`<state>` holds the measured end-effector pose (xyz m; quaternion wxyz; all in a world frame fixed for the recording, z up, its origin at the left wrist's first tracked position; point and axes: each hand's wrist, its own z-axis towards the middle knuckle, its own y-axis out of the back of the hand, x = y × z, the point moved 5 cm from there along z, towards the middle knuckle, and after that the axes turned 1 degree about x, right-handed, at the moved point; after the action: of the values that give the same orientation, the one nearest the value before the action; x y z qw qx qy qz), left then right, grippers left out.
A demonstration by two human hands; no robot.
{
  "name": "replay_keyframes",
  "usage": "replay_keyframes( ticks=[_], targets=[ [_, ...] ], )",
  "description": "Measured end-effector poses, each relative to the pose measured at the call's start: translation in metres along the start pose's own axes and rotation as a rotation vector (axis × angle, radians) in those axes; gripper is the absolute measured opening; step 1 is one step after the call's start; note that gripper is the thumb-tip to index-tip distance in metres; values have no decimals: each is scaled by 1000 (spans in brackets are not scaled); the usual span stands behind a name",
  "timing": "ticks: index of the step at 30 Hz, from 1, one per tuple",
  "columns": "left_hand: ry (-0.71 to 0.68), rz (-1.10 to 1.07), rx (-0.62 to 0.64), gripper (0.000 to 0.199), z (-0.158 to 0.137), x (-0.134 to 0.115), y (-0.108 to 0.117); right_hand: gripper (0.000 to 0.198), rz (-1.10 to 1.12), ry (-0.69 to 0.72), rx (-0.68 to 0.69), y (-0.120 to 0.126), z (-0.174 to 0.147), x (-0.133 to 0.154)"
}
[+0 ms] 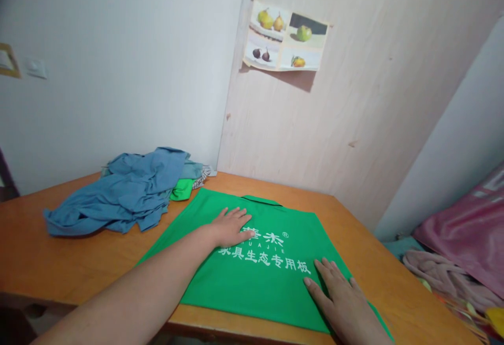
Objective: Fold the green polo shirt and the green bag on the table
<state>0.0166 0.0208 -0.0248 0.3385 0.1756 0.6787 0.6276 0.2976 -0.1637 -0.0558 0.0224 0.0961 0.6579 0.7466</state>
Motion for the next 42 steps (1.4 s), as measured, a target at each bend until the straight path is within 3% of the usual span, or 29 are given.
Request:
replay_keyframes(
  ticks=[4,10,15,18,23,28,36,42],
  targets=[
    [-23,-18,-23,80,1,-1,1,76,57,32,11,11,30,28],
    [-1,-23,-26,71,2,1,-1,74,201,194,24,33,93,106],
    [-8,-25,-22,70,1,-1,0,73,169,254,12,28,148,148],
    [-15,-26,-33,69,1,0,-1,73,96,258,66,4,162,154],
    [13,-29,-56,68,3,4,-1,73,13,247,169,-25,159,148],
    [97,-24,-75,70,4,8,-1,74,-17,232,220,-23,166,150],
    [133,-36,-101,63,7,13,0,63,16,297,161,-25,175,170],
    [174,-37,-82,65,8,16,-1,52,164,372,22,-11,194,184]
  ],
)
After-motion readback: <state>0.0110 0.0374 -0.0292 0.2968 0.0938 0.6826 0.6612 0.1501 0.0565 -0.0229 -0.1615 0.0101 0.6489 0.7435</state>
